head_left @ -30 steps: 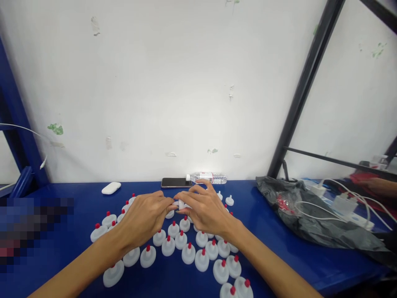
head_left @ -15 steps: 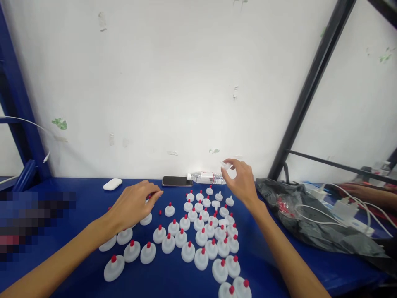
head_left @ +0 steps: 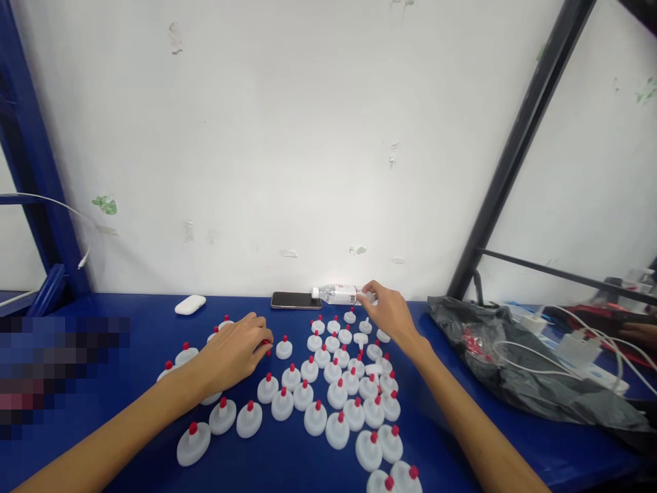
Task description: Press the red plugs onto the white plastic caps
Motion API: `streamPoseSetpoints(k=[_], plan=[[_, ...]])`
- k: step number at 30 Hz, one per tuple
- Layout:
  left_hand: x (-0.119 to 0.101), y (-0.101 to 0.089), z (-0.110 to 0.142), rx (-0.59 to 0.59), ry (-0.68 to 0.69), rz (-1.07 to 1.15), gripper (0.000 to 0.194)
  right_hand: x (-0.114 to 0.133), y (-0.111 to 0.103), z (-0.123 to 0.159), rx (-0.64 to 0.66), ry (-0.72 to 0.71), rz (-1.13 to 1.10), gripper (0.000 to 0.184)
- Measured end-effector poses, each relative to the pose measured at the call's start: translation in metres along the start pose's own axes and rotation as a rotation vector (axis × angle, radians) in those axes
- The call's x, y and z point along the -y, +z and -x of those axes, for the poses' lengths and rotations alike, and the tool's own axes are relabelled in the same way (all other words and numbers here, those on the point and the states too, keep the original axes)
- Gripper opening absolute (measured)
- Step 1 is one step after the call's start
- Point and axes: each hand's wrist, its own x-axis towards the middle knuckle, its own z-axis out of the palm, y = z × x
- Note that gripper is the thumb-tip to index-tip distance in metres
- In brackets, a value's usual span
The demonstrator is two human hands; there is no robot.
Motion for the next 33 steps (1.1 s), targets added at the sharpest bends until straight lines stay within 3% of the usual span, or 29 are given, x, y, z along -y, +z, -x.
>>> streamPoseSetpoints(k=[11, 21, 26, 33], plan=[[0.004, 0.006, 0.001, 0.034, 0.040, -0.008, 0.023, -0.007, 0.008, -0.001, 0.266, 0.160, 0.109, 0.039], [0.002, 0.005, 0.002, 0.057, 0.033, -0.028, 0.023, -0.001, -0.009, 0.000, 0.212, 0.206, 0.177, 0.038], [0.007, 0.011, 0.002, 0.036, 0.042, -0.014, 0.024, -0.011, -0.020, 0.001, 0.165, 0.317, 0.302, 0.040], [0.012, 0.028, -0.004, -0.018, 0.035, -0.030, 0.023, -0.020, -0.010, 0.001, 0.318, 0.365, 0.327, 0.039]])
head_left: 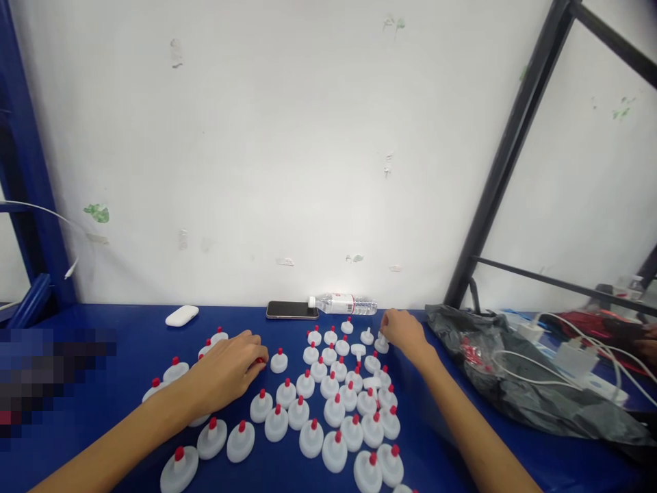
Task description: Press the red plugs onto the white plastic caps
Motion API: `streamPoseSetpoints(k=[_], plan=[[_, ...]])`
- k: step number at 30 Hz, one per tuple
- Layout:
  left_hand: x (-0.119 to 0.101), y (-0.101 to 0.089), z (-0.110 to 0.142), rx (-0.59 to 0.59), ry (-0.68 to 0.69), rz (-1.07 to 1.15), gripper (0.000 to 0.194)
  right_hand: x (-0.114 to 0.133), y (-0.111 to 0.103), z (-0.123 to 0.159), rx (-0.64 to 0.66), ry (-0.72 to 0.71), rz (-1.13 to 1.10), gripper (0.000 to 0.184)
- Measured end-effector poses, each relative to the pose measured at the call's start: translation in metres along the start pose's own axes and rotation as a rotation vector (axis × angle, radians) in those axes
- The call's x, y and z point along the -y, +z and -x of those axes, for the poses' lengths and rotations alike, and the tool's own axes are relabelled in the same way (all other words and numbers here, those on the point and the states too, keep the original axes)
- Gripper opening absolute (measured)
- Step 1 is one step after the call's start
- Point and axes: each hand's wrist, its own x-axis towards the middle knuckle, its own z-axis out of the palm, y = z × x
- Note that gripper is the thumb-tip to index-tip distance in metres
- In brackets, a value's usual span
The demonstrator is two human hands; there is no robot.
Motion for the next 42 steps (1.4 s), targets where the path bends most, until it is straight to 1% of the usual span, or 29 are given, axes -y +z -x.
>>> streamPoseSetpoints(k=[3, 7, 10, 13, 16, 18, 20, 22, 24, 26, 29, 30, 35, 39, 42], plan=[[-0.003, -0.004, 0.001, 0.031, -0.010, -0.014, 0.022, 0.002, 0.003, -0.002, 0.034, -0.011, -0.008, 0.040], [-0.006, -0.015, 0.004, 0.052, 0.005, 0.007, 0.022, 0.001, 0.004, -0.002, 0.033, -0.010, -0.025, 0.040], [-0.006, -0.018, 0.006, 0.041, 0.015, 0.026, 0.024, 0.000, 0.003, -0.001, -0.017, -0.020, -0.055, 0.040], [-0.004, -0.016, 0.006, 0.029, 0.027, 0.045, 0.026, 0.003, 0.000, 0.001, -0.106, -0.086, -0.120, 0.039], [-0.003, -0.014, 0.006, 0.029, 0.029, 0.059, 0.027, 0.013, -0.008, 0.007, -0.178, -0.249, -0.235, 0.036], [-0.005, -0.014, 0.006, 0.032, 0.023, 0.066, 0.026, 0.022, -0.014, 0.017, -0.180, -0.407, -0.331, 0.033], [-0.006, -0.015, 0.006, 0.036, 0.013, 0.070, 0.026, 0.033, -0.018, 0.031, -0.119, -0.593, -0.426, 0.029], [-0.009, -0.016, 0.006, 0.044, 0.000, 0.065, 0.025, 0.043, -0.019, 0.047, -0.013, -0.770, -0.498, 0.025], [-0.011, -0.017, 0.006, 0.057, -0.012, 0.053, 0.025, 0.050, -0.016, 0.059, 0.090, -0.891, -0.540, 0.021], [-0.012, -0.019, 0.006, 0.069, -0.025, 0.040, 0.024, 0.055, -0.011, 0.066, 0.157, -0.955, -0.560, 0.020], [-0.013, -0.021, 0.006, 0.075, -0.033, 0.031, 0.024, 0.058, -0.004, 0.066, 0.206, -0.995, -0.575, 0.012], [-0.014, -0.021, 0.006, 0.074, -0.032, 0.031, 0.024, 0.058, -0.002, 0.065, 0.216, -0.997, -0.580, 0.012], [-0.014, -0.023, 0.007, 0.072, -0.032, 0.039, 0.024, 0.057, 0.006, 0.057, 0.241, -0.974, -0.612, 0.023], [-0.015, -0.024, 0.007, 0.054, -0.033, 0.049, 0.025, 0.056, 0.009, 0.051, 0.204, -0.941, -0.688, 0.027], [-0.017, -0.028, 0.006, -0.006, -0.035, 0.076, 0.025, 0.055, 0.005, 0.049, 0.131, -0.897, -0.778, 0.032]])
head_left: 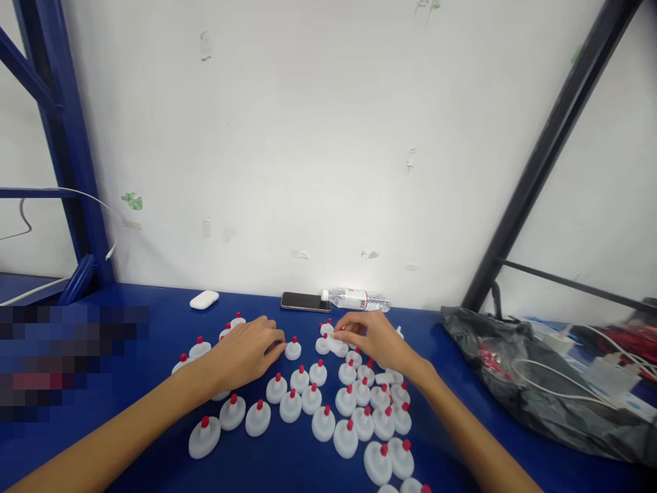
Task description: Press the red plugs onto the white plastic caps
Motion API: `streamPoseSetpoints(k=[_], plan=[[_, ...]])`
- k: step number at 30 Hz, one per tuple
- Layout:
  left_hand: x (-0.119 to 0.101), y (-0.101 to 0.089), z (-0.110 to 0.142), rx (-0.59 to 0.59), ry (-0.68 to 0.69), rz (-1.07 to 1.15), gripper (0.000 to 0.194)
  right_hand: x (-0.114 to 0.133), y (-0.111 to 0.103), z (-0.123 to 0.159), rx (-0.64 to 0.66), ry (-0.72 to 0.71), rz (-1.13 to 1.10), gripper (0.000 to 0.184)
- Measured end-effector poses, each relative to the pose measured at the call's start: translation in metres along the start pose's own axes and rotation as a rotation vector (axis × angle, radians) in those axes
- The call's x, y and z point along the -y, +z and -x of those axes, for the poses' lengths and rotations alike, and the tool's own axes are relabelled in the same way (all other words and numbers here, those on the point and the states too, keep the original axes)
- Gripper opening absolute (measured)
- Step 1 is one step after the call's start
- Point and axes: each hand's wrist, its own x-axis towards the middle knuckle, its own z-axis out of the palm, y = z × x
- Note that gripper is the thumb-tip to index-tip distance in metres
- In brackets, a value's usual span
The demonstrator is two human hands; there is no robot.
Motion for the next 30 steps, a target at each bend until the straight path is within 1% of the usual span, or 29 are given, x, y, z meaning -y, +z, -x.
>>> streamPoseSetpoints(k=[4, 6, 9, 10, 12, 15, 21, 24, 27, 30], plan=[[-0.006, -0.009, 0.002, -0.107, -0.003, 0.060, 0.027, 0.009, -0.001, 0.001, -0.134, -0.014, -0.085, 0.039], [-0.011, -0.013, 0.006, -0.146, 0.019, 0.103, 0.038, 0.016, 0.006, 0.001, -0.160, -0.021, -0.143, 0.043], [-0.019, -0.014, 0.011, -0.169, 0.093, 0.154, 0.056, 0.026, 0.025, 0.003, -0.156, -0.026, -0.231, 0.053], [-0.021, -0.013, 0.012, -0.171, 0.126, 0.163, 0.056, 0.029, 0.031, 0.003, -0.153, -0.027, -0.255, 0.056], [-0.024, -0.010, 0.013, -0.176, 0.194, 0.167, 0.047, 0.032, 0.042, 0.004, -0.151, -0.032, -0.289, 0.060], [-0.025, -0.004, 0.012, -0.213, 0.263, 0.148, 0.033, 0.034, 0.049, 0.004, -0.154, -0.042, -0.308, 0.063], [-0.029, 0.000, 0.014, -0.348, 0.378, 0.097, 0.041, 0.034, 0.049, 0.005, -0.152, -0.081, -0.264, 0.064], [-0.030, 0.001, 0.015, -0.404, 0.430, 0.066, 0.037, 0.031, 0.050, 0.005, -0.142, -0.115, -0.202, 0.065], [-0.027, 0.004, 0.014, -0.458, 0.462, 0.032, 0.028, 0.028, 0.050, 0.005, -0.142, -0.160, -0.109, 0.060], [-0.021, 0.007, 0.013, -0.508, 0.479, 0.006, 0.032, 0.028, 0.048, 0.007, -0.133, -0.204, 0.010, 0.044]])
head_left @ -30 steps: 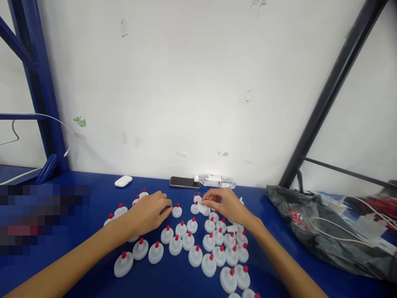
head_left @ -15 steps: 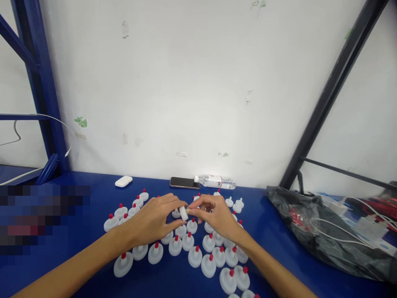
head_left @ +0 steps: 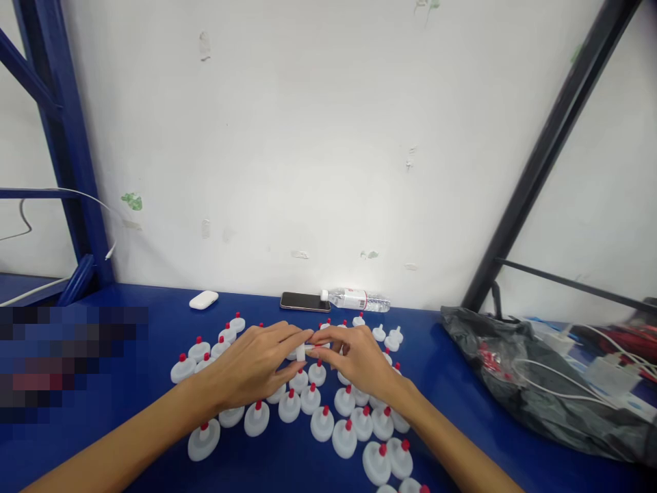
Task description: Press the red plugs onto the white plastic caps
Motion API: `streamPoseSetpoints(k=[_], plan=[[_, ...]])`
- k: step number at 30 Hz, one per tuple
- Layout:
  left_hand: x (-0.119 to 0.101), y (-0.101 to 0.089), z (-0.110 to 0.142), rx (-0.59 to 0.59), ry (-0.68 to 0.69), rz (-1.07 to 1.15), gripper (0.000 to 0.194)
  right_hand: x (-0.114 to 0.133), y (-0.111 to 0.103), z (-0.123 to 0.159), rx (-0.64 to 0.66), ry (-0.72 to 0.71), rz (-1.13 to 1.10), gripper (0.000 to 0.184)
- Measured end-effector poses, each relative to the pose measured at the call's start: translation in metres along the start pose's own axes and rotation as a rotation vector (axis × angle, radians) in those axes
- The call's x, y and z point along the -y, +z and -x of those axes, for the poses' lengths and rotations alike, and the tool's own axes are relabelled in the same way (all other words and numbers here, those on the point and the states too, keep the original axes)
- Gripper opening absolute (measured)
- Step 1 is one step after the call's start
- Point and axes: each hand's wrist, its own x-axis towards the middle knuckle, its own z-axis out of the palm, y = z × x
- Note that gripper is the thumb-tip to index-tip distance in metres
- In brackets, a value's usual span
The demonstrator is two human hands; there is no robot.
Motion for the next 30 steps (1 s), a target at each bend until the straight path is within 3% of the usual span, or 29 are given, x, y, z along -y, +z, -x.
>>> streamPoseSetpoints(k=[3, 10, 15, 21, 26, 30], plan=[[0.003, 0.001, 0.000, -0.025, 0.025, -0.007, 0.036, 0.004, -0.004, 0.002, 0.049, -0.065, 0.133, 0.028], [-0.003, -0.007, -0.008, -0.002, -0.025, 0.063, 0.015, 0.006, -0.005, 0.004, 0.057, -0.203, 0.429, 0.030], [-0.007, -0.015, -0.015, 0.034, -0.181, 0.207, 0.030, 0.001, -0.004, 0.000, 0.017, -0.312, 0.562, 0.036], [-0.014, -0.024, -0.027, 0.197, -0.447, 0.513, 0.054, 0.005, -0.004, 0.001, -0.029, -0.404, 0.634, 0.044], [-0.008, -0.017, -0.026, 0.279, -0.623, 0.760, 0.054, 0.002, -0.007, 0.004, -0.066, -0.379, 0.641, 0.046], [0.022, -0.013, -0.014, 0.234, -0.772, 0.846, 0.053, -0.026, -0.046, 0.006, -0.170, -0.208, 0.648, 0.020]])
